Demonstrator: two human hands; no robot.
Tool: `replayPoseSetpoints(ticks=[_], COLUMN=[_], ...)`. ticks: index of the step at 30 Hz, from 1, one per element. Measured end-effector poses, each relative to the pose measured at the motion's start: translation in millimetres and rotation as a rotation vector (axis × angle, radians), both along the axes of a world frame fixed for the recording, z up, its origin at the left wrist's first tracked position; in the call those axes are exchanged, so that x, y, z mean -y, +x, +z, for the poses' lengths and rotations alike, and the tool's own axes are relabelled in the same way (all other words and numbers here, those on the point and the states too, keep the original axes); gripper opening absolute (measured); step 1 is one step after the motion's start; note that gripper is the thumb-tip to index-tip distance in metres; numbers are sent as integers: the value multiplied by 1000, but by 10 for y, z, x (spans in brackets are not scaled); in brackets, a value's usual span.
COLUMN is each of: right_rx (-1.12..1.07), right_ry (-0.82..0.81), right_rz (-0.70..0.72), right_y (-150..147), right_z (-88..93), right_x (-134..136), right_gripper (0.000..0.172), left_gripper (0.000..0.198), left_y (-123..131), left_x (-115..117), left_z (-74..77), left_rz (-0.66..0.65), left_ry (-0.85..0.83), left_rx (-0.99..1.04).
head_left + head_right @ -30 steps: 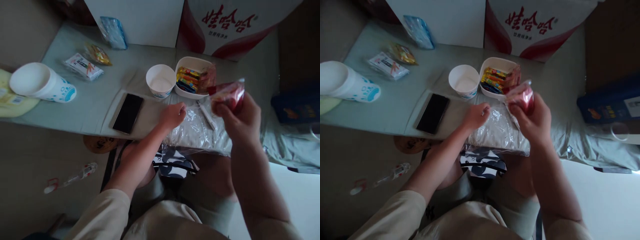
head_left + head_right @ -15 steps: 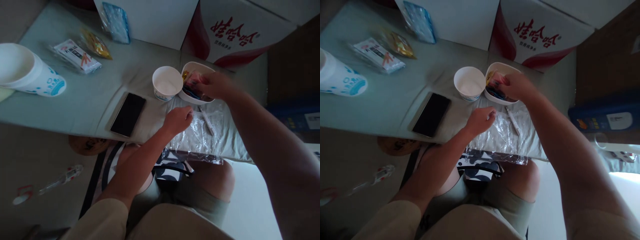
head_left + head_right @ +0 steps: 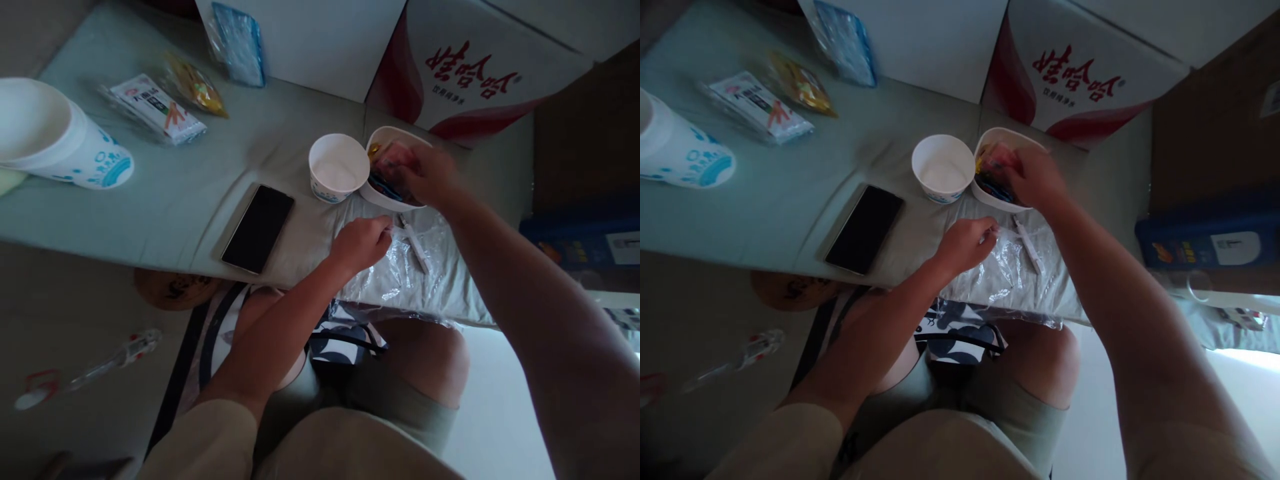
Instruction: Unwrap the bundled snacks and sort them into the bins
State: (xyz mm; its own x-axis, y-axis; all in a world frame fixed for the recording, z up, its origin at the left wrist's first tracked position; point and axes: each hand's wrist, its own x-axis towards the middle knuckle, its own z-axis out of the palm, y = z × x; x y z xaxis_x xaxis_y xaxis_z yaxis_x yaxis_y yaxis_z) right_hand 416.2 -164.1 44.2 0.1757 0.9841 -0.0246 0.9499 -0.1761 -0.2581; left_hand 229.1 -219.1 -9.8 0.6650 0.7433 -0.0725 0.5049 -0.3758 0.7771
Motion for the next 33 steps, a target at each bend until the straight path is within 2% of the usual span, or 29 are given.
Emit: replayPoseSetpoints(ticks=[5, 9, 11, 15, 19, 23, 25, 29, 33], right_rx=[99, 146, 217, 330, 241, 107, 59, 93, 115], right_ry=[-81, -255, -295, -228, -143, -176, -129, -74, -63], right_rz=[28, 67, 93, 88, 98, 164, 188, 254, 274], right_y=[-25, 15, 18, -19, 30, 134, 147, 83, 33], right_z=[52, 58, 23, -97, -177, -130, -105, -152, -139], right_x=[9, -47, -69, -71, -96, -142, -129, -30, 75], right_gripper=[23, 33, 31, 28, 22, 28, 31, 23, 28], left_gripper=[31, 31, 30, 30, 28, 27, 28, 30, 31], left_y=[1, 6, 9, 7, -8, -21, -17, 1, 4], left_x=[-1, 2, 2, -6, -6, -2, -2, -3, 0], left_z=[18, 11, -3, -24, -19, 0, 7, 5, 9], left_rz=[-2, -20, -17, -3, -6, -4, -9, -15, -24], left_ry=[0, -4, -4, 4, -2, -9, -8, 2, -10], left_rx=[9, -10, -17, -16, -13, -10, -15, -21, -20])
